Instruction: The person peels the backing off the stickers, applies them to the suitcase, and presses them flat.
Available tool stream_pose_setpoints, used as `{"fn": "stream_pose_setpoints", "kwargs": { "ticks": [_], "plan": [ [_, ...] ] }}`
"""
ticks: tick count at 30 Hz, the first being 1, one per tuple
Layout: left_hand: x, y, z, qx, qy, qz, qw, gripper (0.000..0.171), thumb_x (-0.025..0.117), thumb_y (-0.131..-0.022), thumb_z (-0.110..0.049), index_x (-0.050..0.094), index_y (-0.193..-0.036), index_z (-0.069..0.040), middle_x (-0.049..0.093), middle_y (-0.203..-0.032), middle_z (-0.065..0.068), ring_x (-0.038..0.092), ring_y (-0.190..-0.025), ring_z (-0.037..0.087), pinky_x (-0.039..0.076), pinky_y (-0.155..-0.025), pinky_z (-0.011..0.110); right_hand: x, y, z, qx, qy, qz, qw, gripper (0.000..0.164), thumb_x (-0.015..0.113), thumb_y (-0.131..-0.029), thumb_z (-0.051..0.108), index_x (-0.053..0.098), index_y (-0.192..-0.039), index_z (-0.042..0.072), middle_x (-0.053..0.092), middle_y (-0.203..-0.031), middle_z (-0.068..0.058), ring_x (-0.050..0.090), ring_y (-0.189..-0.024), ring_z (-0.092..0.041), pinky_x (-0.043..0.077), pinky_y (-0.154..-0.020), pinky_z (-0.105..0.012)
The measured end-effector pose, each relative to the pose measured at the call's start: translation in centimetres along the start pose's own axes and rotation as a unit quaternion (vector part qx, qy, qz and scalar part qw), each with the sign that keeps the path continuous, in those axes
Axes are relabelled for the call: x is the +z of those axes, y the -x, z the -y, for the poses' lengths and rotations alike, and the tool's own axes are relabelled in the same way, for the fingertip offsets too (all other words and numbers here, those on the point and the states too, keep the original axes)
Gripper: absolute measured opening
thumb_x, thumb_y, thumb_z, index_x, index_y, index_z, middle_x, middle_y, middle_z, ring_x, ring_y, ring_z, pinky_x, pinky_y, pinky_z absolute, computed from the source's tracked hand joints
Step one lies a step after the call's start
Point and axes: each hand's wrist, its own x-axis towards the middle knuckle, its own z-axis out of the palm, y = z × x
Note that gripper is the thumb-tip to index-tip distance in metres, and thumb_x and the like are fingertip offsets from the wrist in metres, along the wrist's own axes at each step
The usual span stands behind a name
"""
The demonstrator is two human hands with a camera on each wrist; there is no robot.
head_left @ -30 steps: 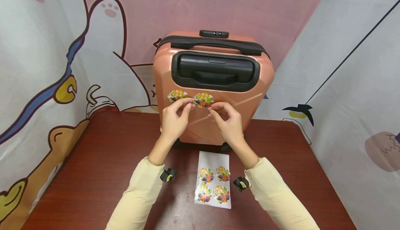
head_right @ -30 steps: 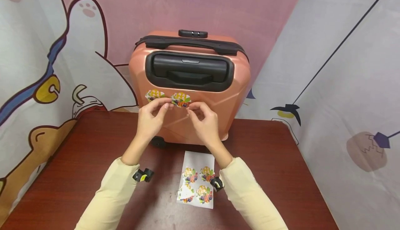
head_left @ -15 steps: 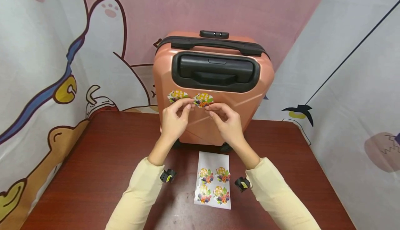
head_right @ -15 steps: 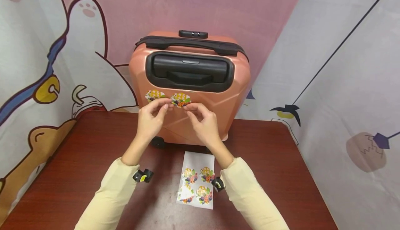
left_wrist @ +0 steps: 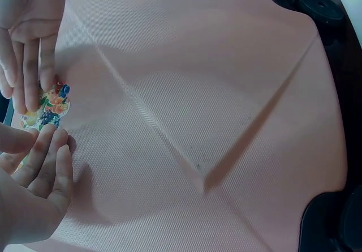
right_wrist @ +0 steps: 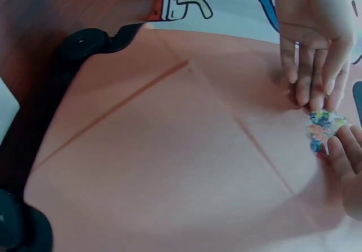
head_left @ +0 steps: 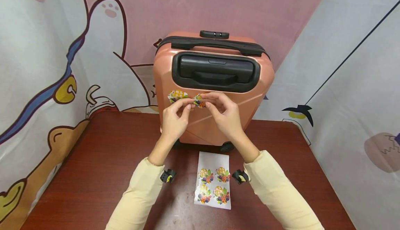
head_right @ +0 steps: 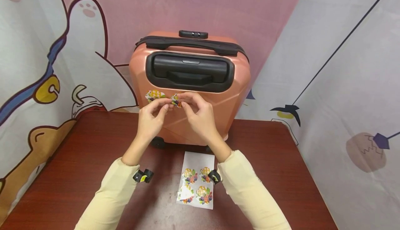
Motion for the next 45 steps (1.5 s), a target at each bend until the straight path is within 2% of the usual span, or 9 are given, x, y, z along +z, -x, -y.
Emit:
{"fn": "stream_pose_setpoints", "kwargs": {
  "ticks": [10, 18, 24, 28, 33, 37, 40, 45],
  "plan": [
    [0.1, 0.1, 0.0, 0.001, -0.006, -0.002, 1.0, 0.015, 0.057, -0.088, 0.003, 0.067, -0.099, 0.003, 0.069, -0.084, 0.014, 0.066, -0.08, 0.023, 0.051, -0.066, 0.031, -0.1, 2.6, -2.7, 0.054, 0.014, 0.017, 0.998, 0.019, 0.059, -0.086, -0.009, 0.062, -0.104, -0.005, 0.066, -0.103, -0.016, 0.063, -0.096, -0.024, 0.05, -0.082, -0.028],
    [0.0, 0.1, 0.1, 0.003, -0.004, 0.002, 1.0, 0.015, 0.057, -0.088, 0.003, 0.067, -0.1, 0.004, 0.069, -0.085, 0.014, 0.066, -0.08, 0.024, 0.052, -0.067, 0.033, 0.0, 1.3, -1.3, 0.014, 0.019, 0.017, 1.0, 0.021, 0.058, -0.086, -0.008, 0.062, -0.106, -0.004, 0.066, -0.105, -0.014, 0.064, -0.095, -0.023, 0.051, -0.079, -0.028],
    [0.0, 0.1, 0.1, 0.0, -0.001, 0.003, 1.0, 0.015, 0.057, -0.088, 0.004, 0.067, -0.099, 0.005, 0.069, -0.085, 0.015, 0.066, -0.08, 0.024, 0.052, -0.068, 0.034, 0.0, 0.1, -0.2, -0.019, 0.0, 0.02, 1.0, 0.024, 0.057, -0.085, -0.011, 0.06, -0.109, -0.006, 0.064, -0.109, -0.016, 0.062, -0.1, -0.025, 0.05, -0.081, -0.03],
    [0.0, 0.1, 0.1, 0.0, 0.0, 0.003, 1.0, 0.015, 0.057, -0.088, 0.004, 0.066, -0.1, 0.005, 0.069, -0.085, 0.015, 0.066, -0.08, 0.024, 0.052, -0.068, 0.035, 0.0, 0.3, -0.4, -0.011, 0.003, 0.019, 1.0, 0.025, 0.056, -0.085, -0.012, 0.061, -0.108, -0.006, 0.065, -0.108, -0.016, 0.063, -0.099, -0.024, 0.051, -0.081, -0.03],
    [0.0, 0.1, 0.1, 0.005, -0.001, 0.003, 1.0, 0.016, 0.056, -0.088, 0.004, 0.066, -0.1, 0.005, 0.068, -0.085, 0.015, 0.065, -0.08, 0.024, 0.052, -0.068, 0.035, 0.0, 1.6, -1.5, 0.027, 0.022, 0.026, 0.999, 0.024, 0.057, -0.085, -0.011, 0.062, -0.108, -0.004, 0.066, -0.106, -0.015, 0.063, -0.098, -0.024, 0.05, -0.083, -0.03],
    [0.0, 0.1, 0.1, 0.008, -0.003, 0.005, 1.0, 0.016, 0.057, -0.088, 0.003, 0.066, -0.1, 0.004, 0.069, -0.086, 0.014, 0.065, -0.08, 0.024, 0.052, -0.067, 0.034, 0.0, 2.4, -2.3, 0.047, 0.017, 0.032, 0.998, 0.024, 0.058, -0.084, -0.012, 0.062, -0.107, -0.004, 0.065, -0.106, -0.016, 0.063, -0.098, -0.024, 0.049, -0.085, -0.032],
    [-0.1, 0.1, 0.1, 0.008, -0.004, 0.006, 0.9999, 0.016, 0.057, -0.088, 0.003, 0.066, -0.101, 0.004, 0.069, -0.086, 0.014, 0.065, -0.08, 0.024, 0.051, -0.067, 0.034, 0.0, 2.3, -2.3, 0.041, 0.018, 0.034, 0.998, 0.024, 0.058, -0.084, -0.012, 0.062, -0.106, -0.004, 0.066, -0.105, -0.015, 0.063, -0.097, -0.023, 0.05, -0.083, -0.031],
    [-0.1, 0.0, 0.0, 0.007, -0.005, 0.007, 0.9999, 0.016, 0.057, -0.088, 0.003, 0.066, -0.101, 0.004, 0.069, -0.086, 0.014, 0.065, -0.08, 0.024, 0.051, -0.067, 0.033, -0.1, 0.9, -1.3, 0.004, 0.029, 0.038, 0.999, 0.025, 0.058, -0.085, -0.011, 0.062, -0.108, -0.004, 0.066, -0.106, -0.014, 0.063, -0.098, -0.022, 0.051, -0.08, -0.03]
  ]
}}
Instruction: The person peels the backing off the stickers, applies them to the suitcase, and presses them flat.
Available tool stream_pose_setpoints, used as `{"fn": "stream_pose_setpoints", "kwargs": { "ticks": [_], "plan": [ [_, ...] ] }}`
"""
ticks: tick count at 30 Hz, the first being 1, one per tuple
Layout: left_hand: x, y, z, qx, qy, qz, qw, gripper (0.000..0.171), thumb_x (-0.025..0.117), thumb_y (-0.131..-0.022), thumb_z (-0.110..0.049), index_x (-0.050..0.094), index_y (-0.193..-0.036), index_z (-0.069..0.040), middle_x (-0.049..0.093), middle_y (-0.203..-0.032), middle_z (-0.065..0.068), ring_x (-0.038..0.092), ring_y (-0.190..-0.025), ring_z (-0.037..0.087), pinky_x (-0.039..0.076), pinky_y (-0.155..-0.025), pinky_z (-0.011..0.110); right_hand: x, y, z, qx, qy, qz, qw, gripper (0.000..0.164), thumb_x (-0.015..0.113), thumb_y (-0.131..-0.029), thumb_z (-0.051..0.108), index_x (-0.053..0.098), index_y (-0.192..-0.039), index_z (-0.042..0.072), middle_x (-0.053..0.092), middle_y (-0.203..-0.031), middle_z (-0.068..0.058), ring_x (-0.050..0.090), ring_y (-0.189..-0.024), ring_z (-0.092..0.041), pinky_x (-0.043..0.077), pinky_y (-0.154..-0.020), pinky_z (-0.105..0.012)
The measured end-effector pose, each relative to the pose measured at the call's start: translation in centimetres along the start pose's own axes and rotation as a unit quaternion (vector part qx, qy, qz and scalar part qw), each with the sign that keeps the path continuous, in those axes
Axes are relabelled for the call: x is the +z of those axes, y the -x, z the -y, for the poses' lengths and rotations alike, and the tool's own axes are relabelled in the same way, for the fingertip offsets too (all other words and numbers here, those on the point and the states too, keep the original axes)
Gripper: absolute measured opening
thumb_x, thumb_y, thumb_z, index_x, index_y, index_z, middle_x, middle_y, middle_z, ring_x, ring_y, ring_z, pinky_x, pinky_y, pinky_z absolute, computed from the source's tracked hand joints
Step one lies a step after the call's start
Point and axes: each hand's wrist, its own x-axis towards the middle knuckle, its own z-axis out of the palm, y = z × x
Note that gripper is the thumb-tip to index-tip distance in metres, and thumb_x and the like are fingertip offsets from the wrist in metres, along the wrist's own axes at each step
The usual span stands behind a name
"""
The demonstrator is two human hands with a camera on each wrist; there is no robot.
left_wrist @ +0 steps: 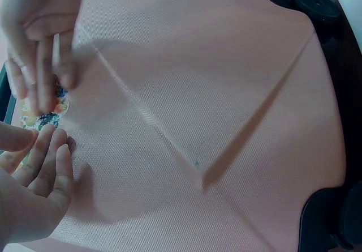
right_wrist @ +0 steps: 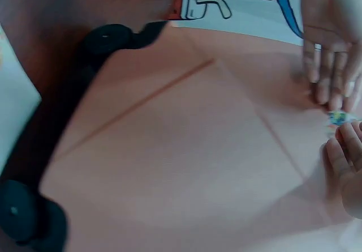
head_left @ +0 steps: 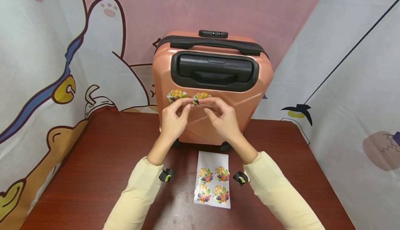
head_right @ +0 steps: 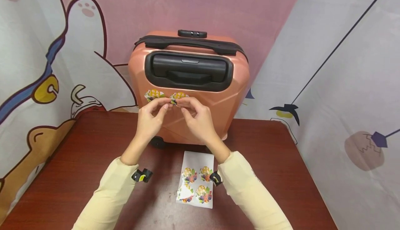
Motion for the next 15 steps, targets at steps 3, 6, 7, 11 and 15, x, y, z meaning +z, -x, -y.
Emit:
{"fn": "stream_pose_setpoints", "kwargs": {
  "ticks": [3, 6, 7, 11, 15],
  "plan": [
    [0.0, 0.0, 0.0, -0.001, 0.001, 0.002, 1.0, 0.016, 0.057, -0.088, 0.004, 0.066, -0.101, 0.005, 0.069, -0.087, 0.015, 0.065, -0.081, 0.024, 0.051, -0.068, 0.033, -0.1, -0.9, 0.8, -0.022, -0.001, 0.003, 1.0, 0.025, 0.057, -0.085, -0.011, 0.061, -0.109, -0.004, 0.065, -0.108, -0.015, 0.063, -0.099, -0.023, 0.05, -0.082, -0.03],
    [0.0, 0.0, 0.0, 0.0, 0.003, 0.003, 1.0, 0.016, 0.057, -0.088, 0.004, 0.066, -0.101, 0.005, 0.068, -0.087, 0.015, 0.065, -0.081, 0.025, 0.051, -0.068, 0.033, -0.1, -1.4, 1.3, -0.032, -0.005, 0.008, 0.999, 0.026, 0.057, -0.085, -0.012, 0.06, -0.11, -0.004, 0.064, -0.111, -0.015, 0.062, -0.102, -0.022, 0.049, -0.085, -0.031],
    [0.0, 0.0, 0.0, 0.001, 0.004, 0.003, 1.0, 0.016, 0.057, -0.088, 0.004, 0.066, -0.102, 0.005, 0.068, -0.087, 0.015, 0.065, -0.081, 0.025, 0.051, -0.068, 0.033, -0.1, -1.4, 1.3, -0.031, -0.005, 0.009, 0.999, 0.027, 0.057, -0.085, -0.012, 0.06, -0.11, -0.004, 0.064, -0.111, -0.014, 0.061, -0.102, -0.021, 0.048, -0.086, -0.031],
    [-0.1, 0.0, 0.1, 0.005, 0.003, 0.003, 1.0, 0.016, 0.057, -0.088, 0.003, 0.066, -0.102, 0.005, 0.068, -0.088, 0.015, 0.065, -0.082, 0.024, 0.051, -0.069, 0.033, 0.2, -0.8, 0.7, -0.011, -0.001, 0.018, 1.0, 0.027, 0.056, -0.085, -0.012, 0.06, -0.111, -0.004, 0.065, -0.111, -0.014, 0.061, -0.103, -0.021, 0.049, -0.084, -0.032],
    [-0.1, 0.1, 0.2, 0.008, -0.001, 0.004, 1.0, 0.016, 0.058, -0.089, 0.001, 0.066, -0.102, 0.004, 0.068, -0.089, 0.015, 0.065, -0.082, 0.025, 0.051, -0.069, 0.031, 0.5, 0.3, -0.5, 0.016, -0.005, 0.026, 1.0, 0.027, 0.056, -0.085, -0.013, 0.06, -0.11, -0.005, 0.065, -0.108, -0.016, 0.062, -0.101, -0.023, 0.05, -0.084, -0.033]
  ]
}}
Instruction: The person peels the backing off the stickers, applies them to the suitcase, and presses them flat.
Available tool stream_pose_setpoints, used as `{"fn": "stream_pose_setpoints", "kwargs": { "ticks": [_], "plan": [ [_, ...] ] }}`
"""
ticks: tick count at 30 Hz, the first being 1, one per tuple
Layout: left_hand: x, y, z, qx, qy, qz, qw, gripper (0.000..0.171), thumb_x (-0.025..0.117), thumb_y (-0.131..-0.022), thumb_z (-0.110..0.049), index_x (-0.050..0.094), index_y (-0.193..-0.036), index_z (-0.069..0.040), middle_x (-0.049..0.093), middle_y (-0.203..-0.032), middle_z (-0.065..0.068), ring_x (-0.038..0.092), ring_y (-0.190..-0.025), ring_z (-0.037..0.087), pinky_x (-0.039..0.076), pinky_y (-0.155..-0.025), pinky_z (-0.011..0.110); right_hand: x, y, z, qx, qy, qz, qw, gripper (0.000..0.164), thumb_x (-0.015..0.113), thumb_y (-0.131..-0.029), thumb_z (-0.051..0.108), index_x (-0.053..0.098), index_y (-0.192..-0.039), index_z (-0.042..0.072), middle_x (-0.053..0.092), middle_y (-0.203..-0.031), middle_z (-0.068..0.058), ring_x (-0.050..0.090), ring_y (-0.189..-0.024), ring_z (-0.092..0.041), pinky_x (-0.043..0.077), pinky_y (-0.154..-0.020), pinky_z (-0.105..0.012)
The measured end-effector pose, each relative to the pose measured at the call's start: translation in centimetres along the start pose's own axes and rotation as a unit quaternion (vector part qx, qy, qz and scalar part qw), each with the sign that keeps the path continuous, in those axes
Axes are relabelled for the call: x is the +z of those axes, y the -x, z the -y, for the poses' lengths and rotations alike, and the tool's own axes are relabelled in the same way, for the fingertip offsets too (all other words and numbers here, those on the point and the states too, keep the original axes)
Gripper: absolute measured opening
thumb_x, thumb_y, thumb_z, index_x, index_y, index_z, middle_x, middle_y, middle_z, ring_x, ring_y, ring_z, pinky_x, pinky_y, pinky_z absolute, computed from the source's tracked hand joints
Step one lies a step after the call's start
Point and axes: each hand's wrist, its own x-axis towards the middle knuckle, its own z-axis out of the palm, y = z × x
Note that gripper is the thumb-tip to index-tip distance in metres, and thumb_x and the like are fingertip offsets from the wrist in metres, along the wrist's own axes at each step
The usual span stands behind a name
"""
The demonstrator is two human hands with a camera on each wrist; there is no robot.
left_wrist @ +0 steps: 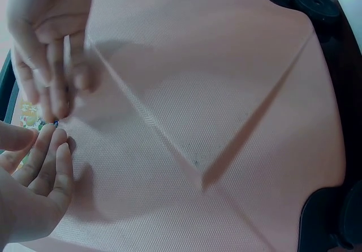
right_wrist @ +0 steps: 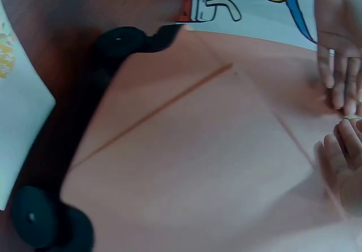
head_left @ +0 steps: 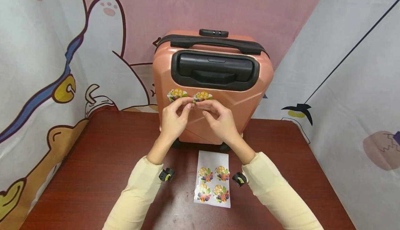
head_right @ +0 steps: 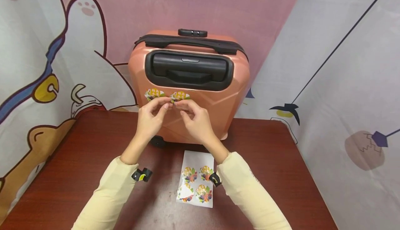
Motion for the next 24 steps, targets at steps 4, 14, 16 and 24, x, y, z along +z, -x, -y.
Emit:
{"fn": "stream_pose_setpoints", "kwargs": {
  "ticks": [4, 14, 16, 24],
  "plan": [
    [0.0, 0.0, 0.1, 0.002, -0.003, 0.0, 1.0, 0.016, 0.058, -0.089, 0.001, 0.066, -0.102, 0.004, 0.068, -0.089, 0.015, 0.064, -0.081, 0.024, 0.05, -0.067, 0.03, 0.1, 0.4, -0.4, 0.005, -0.005, 0.001, 1.0, 0.026, 0.057, -0.084, -0.014, 0.06, -0.108, -0.006, 0.065, -0.106, -0.017, 0.062, -0.101, -0.024, 0.05, -0.084, -0.033],
    [0.1, -0.1, 0.0, -0.003, 0.007, 0.001, 1.0, 0.016, 0.057, -0.088, 0.003, 0.066, -0.102, 0.005, 0.068, -0.088, 0.015, 0.065, -0.081, 0.024, 0.052, -0.068, 0.032, -0.5, -1.4, 1.9, -0.042, 0.002, -0.02, 0.999, 0.029, 0.056, -0.084, -0.013, 0.06, -0.111, -0.005, 0.064, -0.112, -0.015, 0.061, -0.104, -0.022, 0.048, -0.087, -0.031],
    [0.1, -0.1, 0.0, -0.002, 0.007, 0.002, 1.0, 0.016, 0.058, -0.088, 0.003, 0.066, -0.102, 0.005, 0.068, -0.088, 0.015, 0.065, -0.081, 0.024, 0.052, -0.068, 0.032, -0.5, -1.3, 1.7, -0.037, 0.002, -0.023, 0.999, 0.028, 0.057, -0.084, -0.012, 0.06, -0.111, -0.004, 0.064, -0.112, -0.015, 0.061, -0.104, -0.021, 0.049, -0.085, -0.031],
    [0.0, 0.0, 0.0, -0.002, 0.002, 0.001, 1.0, 0.016, 0.058, -0.089, 0.002, 0.066, -0.102, 0.004, 0.068, -0.088, 0.014, 0.065, -0.081, 0.024, 0.05, -0.066, 0.029, -0.2, 0.6, -0.2, 0.017, 0.008, -0.018, 1.0, 0.026, 0.059, -0.084, -0.011, 0.062, -0.109, -0.003, 0.066, -0.107, -0.014, 0.063, -0.1, -0.023, 0.05, -0.083, -0.032]
  ]
}}
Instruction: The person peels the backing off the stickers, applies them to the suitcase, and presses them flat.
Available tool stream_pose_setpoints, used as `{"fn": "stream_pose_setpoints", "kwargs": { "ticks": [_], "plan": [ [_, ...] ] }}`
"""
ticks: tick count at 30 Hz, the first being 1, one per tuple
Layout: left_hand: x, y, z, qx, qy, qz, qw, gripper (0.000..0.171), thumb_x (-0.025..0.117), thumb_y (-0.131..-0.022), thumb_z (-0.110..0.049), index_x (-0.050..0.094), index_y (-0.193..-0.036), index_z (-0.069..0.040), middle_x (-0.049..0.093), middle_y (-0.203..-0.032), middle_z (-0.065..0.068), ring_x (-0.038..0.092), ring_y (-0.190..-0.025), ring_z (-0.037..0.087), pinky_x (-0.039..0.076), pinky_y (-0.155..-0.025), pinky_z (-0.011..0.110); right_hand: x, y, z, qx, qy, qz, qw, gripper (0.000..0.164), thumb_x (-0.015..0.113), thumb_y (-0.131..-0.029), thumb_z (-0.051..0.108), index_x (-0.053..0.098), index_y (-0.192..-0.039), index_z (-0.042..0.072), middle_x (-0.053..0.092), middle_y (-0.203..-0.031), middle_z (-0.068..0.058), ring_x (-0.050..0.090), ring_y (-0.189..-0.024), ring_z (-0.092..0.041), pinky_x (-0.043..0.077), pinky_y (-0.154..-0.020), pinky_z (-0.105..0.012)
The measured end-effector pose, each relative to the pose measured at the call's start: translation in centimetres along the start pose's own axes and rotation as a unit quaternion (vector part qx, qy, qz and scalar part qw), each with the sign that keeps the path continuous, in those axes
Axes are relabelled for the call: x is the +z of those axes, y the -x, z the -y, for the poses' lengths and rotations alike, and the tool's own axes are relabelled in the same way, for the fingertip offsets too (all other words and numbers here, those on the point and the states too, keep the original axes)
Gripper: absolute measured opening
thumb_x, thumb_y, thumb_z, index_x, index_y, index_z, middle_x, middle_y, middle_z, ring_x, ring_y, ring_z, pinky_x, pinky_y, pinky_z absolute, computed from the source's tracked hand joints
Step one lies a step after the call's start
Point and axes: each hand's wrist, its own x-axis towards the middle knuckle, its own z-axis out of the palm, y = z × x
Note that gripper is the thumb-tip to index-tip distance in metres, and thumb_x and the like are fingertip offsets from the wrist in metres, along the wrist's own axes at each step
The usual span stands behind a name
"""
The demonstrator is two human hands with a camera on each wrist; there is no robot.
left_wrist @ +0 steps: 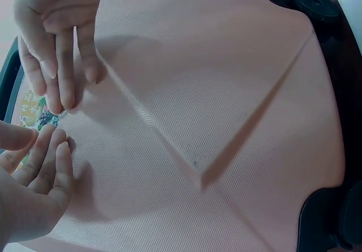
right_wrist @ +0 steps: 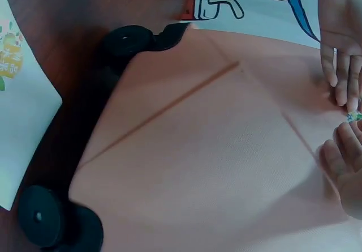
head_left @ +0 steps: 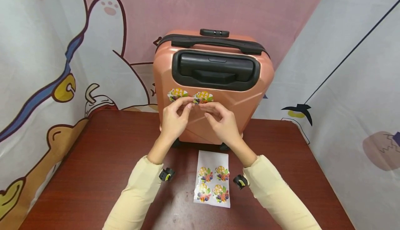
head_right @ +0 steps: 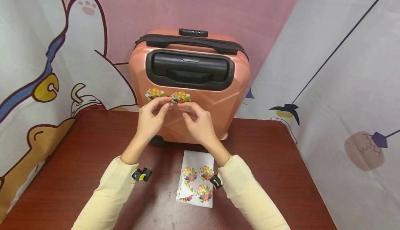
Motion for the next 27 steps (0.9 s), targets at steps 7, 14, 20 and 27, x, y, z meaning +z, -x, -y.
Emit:
{"fn": "stream_pose_setpoints", "kwargs": {
  "ticks": [7, 14, 20, 27],
  "plan": [
    [0.0, 0.0, -0.1, -0.007, 0.004, 0.0, 1.0, 0.016, 0.058, -0.088, 0.002, 0.066, -0.102, 0.004, 0.068, -0.088, 0.014, 0.065, -0.08, 0.023, 0.05, -0.066, 0.027, -0.8, -1.1, 1.3, -0.027, 0.013, -0.025, 0.999, 0.025, 0.058, -0.085, -0.01, 0.063, -0.108, -0.002, 0.066, -0.106, -0.012, 0.063, -0.097, -0.02, 0.051, -0.078, -0.027],
    [0.1, 0.0, -0.1, -0.011, 0.0, 0.001, 0.9999, 0.016, 0.058, -0.089, 0.001, 0.066, -0.103, 0.003, 0.069, -0.089, 0.013, 0.065, -0.081, 0.021, 0.05, -0.066, 0.027, -1.4, -1.1, 1.8, -0.029, 0.02, -0.041, 0.999, 0.024, 0.059, -0.084, -0.01, 0.062, -0.107, -0.003, 0.066, -0.108, -0.012, 0.063, -0.097, -0.02, 0.05, -0.08, -0.026],
    [0.1, 0.1, 0.0, -0.011, -0.001, 0.002, 0.9999, 0.016, 0.058, -0.088, 0.001, 0.066, -0.103, 0.003, 0.068, -0.089, 0.013, 0.064, -0.081, 0.021, 0.051, -0.068, 0.03, -1.0, 0.5, 0.0, 0.008, 0.018, -0.033, 0.999, 0.023, 0.06, -0.084, -0.009, 0.063, -0.106, -0.002, 0.067, -0.105, -0.012, 0.063, -0.096, -0.021, 0.05, -0.08, -0.026],
    [0.2, 0.1, 0.1, -0.012, 0.0, 0.002, 0.9999, 0.016, 0.059, -0.088, 0.0, 0.066, -0.102, 0.002, 0.068, -0.09, 0.012, 0.064, -0.081, 0.021, 0.051, -0.068, 0.032, -1.4, 0.1, 0.4, -0.002, 0.02, -0.045, 0.999, 0.022, 0.06, -0.084, -0.009, 0.063, -0.105, -0.002, 0.067, -0.104, -0.013, 0.064, -0.095, -0.021, 0.05, -0.08, -0.025]
  ]
}}
